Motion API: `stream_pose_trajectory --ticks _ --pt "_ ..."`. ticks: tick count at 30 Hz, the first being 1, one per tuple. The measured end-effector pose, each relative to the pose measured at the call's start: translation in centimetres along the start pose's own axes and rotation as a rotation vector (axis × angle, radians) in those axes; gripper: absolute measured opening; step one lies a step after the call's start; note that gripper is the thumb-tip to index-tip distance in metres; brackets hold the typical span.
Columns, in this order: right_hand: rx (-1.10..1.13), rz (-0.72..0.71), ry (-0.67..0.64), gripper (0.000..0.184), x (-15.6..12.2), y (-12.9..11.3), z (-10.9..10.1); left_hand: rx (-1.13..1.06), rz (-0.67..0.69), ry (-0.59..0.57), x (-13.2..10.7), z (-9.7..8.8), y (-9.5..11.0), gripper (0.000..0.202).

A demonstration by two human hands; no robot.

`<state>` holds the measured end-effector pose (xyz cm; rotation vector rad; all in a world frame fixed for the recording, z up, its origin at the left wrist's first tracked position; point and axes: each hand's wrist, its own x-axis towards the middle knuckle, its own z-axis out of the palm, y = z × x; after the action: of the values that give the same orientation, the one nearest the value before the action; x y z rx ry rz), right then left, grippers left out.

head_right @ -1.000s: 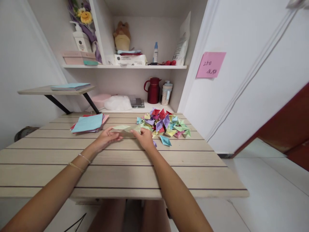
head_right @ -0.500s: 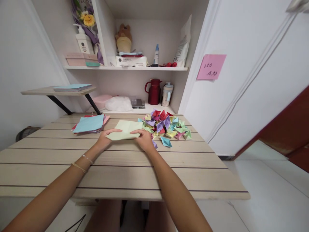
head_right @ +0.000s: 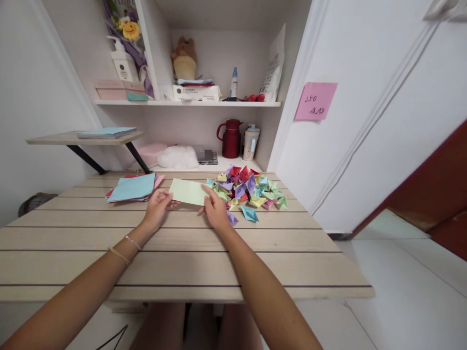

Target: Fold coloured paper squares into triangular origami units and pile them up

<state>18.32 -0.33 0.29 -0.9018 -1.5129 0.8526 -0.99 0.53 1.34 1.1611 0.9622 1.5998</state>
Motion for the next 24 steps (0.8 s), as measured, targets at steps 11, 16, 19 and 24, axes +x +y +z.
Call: stream_pose_trajectory --ticks 11,16,19,24 --pt "-0.112 -0.013 -0.258 0.053 -0.6 0.6 1.2 0.040 -0.076 -0.136 -0.5 0.3 -0.5 0.026" --pt "-0.002 0.021 -0.125 0.032 -0.4 0.0 1.1 0.208 -0.023 -0.186 -0.4 0.0 -0.5 0.022" --pt "0.073 0.075 -0.062 0.030 -0.2 -0.2 0.9 0.221 -0.029 -0.256 -0.8 0.2 -0.4 0.026" --pt "0.129 0.149 -0.008 0.035 0.0 -0.1 0.8 0.233 -0.033 -0.276 -1.0 0.4 -0.7 0.033"
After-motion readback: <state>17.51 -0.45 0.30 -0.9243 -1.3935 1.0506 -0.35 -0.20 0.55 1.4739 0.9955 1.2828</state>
